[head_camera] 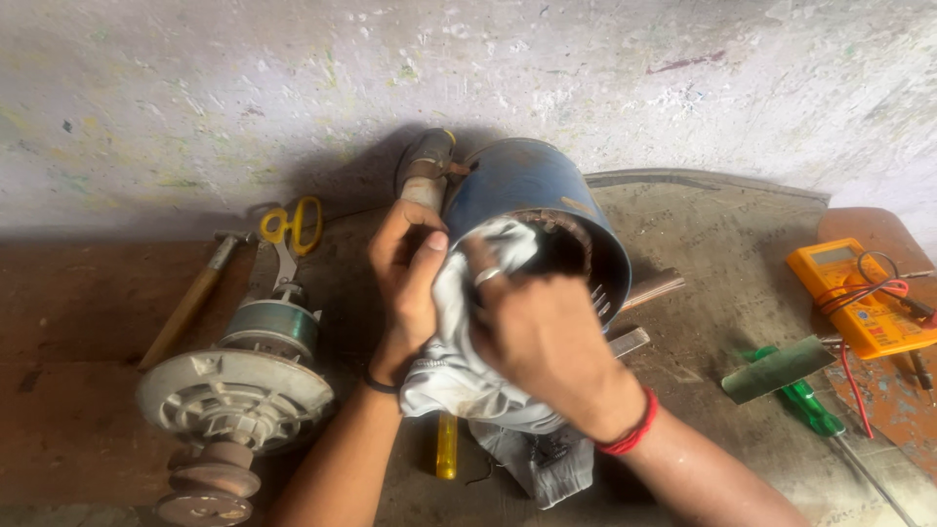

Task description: The person cleans the interior of a cylindrical motor stator using a white cloth and a yellow screwdriver. They wipe the copper windings and slots with the cloth, then use the screwdriver to scrape or adjust the internal components.

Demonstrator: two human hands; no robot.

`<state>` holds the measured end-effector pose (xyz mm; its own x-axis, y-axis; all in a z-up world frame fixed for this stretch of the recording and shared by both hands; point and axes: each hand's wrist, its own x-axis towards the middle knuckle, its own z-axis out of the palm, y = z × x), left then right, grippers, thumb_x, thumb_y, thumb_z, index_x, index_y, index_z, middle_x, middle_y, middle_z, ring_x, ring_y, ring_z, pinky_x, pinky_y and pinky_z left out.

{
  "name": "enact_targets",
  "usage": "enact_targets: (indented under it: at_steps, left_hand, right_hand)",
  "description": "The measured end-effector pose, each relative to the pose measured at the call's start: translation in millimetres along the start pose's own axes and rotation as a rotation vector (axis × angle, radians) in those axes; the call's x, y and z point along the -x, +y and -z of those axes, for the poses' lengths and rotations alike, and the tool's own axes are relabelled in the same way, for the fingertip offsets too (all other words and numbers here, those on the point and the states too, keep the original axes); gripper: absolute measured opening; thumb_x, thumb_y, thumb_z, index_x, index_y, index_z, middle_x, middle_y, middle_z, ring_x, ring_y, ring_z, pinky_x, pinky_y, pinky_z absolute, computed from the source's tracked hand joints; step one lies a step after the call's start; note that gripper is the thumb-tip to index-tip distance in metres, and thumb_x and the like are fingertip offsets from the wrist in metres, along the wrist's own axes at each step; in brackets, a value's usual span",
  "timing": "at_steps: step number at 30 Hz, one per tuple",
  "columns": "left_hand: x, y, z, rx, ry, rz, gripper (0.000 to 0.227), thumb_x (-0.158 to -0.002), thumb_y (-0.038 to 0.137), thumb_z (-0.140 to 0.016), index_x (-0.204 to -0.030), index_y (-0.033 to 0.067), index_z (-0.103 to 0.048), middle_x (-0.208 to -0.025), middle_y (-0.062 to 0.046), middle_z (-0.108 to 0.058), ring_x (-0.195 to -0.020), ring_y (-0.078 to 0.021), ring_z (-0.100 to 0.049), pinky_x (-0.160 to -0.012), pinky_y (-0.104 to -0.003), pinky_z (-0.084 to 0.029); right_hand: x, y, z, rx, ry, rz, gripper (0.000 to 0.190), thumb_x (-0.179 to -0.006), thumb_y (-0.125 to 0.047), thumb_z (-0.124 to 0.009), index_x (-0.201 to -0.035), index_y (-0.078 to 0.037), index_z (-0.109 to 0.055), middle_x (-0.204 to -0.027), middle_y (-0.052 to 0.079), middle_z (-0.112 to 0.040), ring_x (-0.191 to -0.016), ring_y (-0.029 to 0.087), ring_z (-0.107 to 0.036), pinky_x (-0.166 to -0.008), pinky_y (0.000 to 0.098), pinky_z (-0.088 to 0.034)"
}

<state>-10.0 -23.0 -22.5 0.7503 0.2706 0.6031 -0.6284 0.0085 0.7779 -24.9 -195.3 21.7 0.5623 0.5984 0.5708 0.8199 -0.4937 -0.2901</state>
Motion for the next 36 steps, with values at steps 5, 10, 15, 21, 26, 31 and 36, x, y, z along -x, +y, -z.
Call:
enact_targets:
  at_steps: [5, 10, 15, 21, 26, 31, 36]
  left_hand:
    - [1.0, 1.9, 1.5, -0.052, 0.006, -0.004, 0.016, -0.094, 0.018, -0.062, -0.088, 0.004, -0.057, -0.081, 0.001, -0.05, -0.08, -0.0097, -0.044, -0.073, -0.027, -0.034]
    - [2.6, 2.8, 1.2, -0.014, -0.003, -0.024, 0.016, -0.094, 0.017, -0.062, -0.088, 0.0039, -0.055, -0.083, 0.002, -0.048, -0.083, -0.0096, -0.043, -0.077, -0.027, -0.033]
    - [2.3, 0.9, -1.2, 0.002, 0.024, -0.035, 0.015, -0.093, 0.017, -0.061, -0.089, 0.0038, -0.054, -0.084, 0.002, -0.046, -0.082, -0.0095, -0.04, -0.075, -0.027, -0.032]
    - [1.0, -0.3, -0.4, 0.002, 0.016, -0.049, 0.015, -0.093, 0.016, -0.06, -0.089, 0.0032, -0.053, -0.084, 0.002, -0.045, -0.082, -0.0093, -0.039, -0.076, -0.027, -0.031]
    - [0.2, -1.5, -0.7, -0.008, 0.006, -0.057, 0.016, -0.094, 0.017, -0.059, -0.088, 0.0027, -0.054, -0.083, 0.001, -0.045, -0.082, -0.0092, -0.038, -0.076, -0.027, -0.03]
    - [-1.3, 2.2, -1.5, 0.005, 0.025, -0.034, 0.019, -0.097, 0.019, -0.055, -0.088, 0.0025, -0.055, -0.084, -0.001, -0.049, -0.084, -0.0105, -0.044, -0.078, -0.026, -0.033]
    - [-2.5, 6.9, -0.4, 0.126, -0.022, 0.111, 0.02, -0.094, 0.021, -0.055, -0.084, 0.0036, -0.056, -0.072, -0.001, -0.056, -0.067, -0.0109, -0.051, -0.063, -0.026, -0.039]
  right_hand:
    - [-3.2, -13.9, 2.0, 0.169, -0.083, -0.196, 0.071, -0.085, -0.014, -0.07, -0.143, 0.018, -0.044, -0.057, 0.009, -0.061, -0.035, 0.019, -0.055, -0.03, 0.0353, -0.041]
    - [10.8, 8.1, 25.5, 0.16, -0.044, -0.215, 0.066, -0.087, -0.023, -0.071, -0.122, 0.029, -0.05, -0.05, 0.006, -0.058, -0.032, 0.016, -0.051, -0.03, 0.0313, -0.038]
    - [4.7, 5.2, 9.0, 0.244, -0.098, -0.251, 0.036, -0.094, -0.019, -0.067, -0.103, 0.014, -0.058, -0.048, 0.009, -0.056, -0.036, 0.021, -0.054, -0.037, 0.0374, -0.041]
    - [2.0, 10.6, 16.7, 0.179, 0.092, -0.155, 0.068, -0.083, -0.019, -0.072, -0.126, 0.03, -0.052, -0.05, 0.017, -0.057, -0.04, 0.03, -0.059, -0.041, 0.0401, -0.048]
    - [5.0, 13.5, 1.0, 0.268, 0.112, -0.237, 0.062, -0.087, -0.014, -0.068, -0.128, 0.029, -0.05, -0.049, 0.016, -0.058, -0.039, 0.029, -0.06, -0.04, 0.04, -0.048]
    - [11.2, 14.5, -19.0, 0.136, 0.204, -0.133, 0.023, -0.089, -0.007, -0.064, -0.103, 0.011, -0.068, -0.056, 0.012, -0.061, -0.044, 0.026, -0.061, -0.039, 0.0396, -0.046]
    - [20.9, -9.6, -38.7, -0.001, -0.028, -0.068, 0.017, -0.086, -0.011, -0.068, -0.072, -0.003, -0.062, -0.059, 0.011, -0.062, -0.043, 0.023, -0.059, -0.042, 0.0388, -0.047]
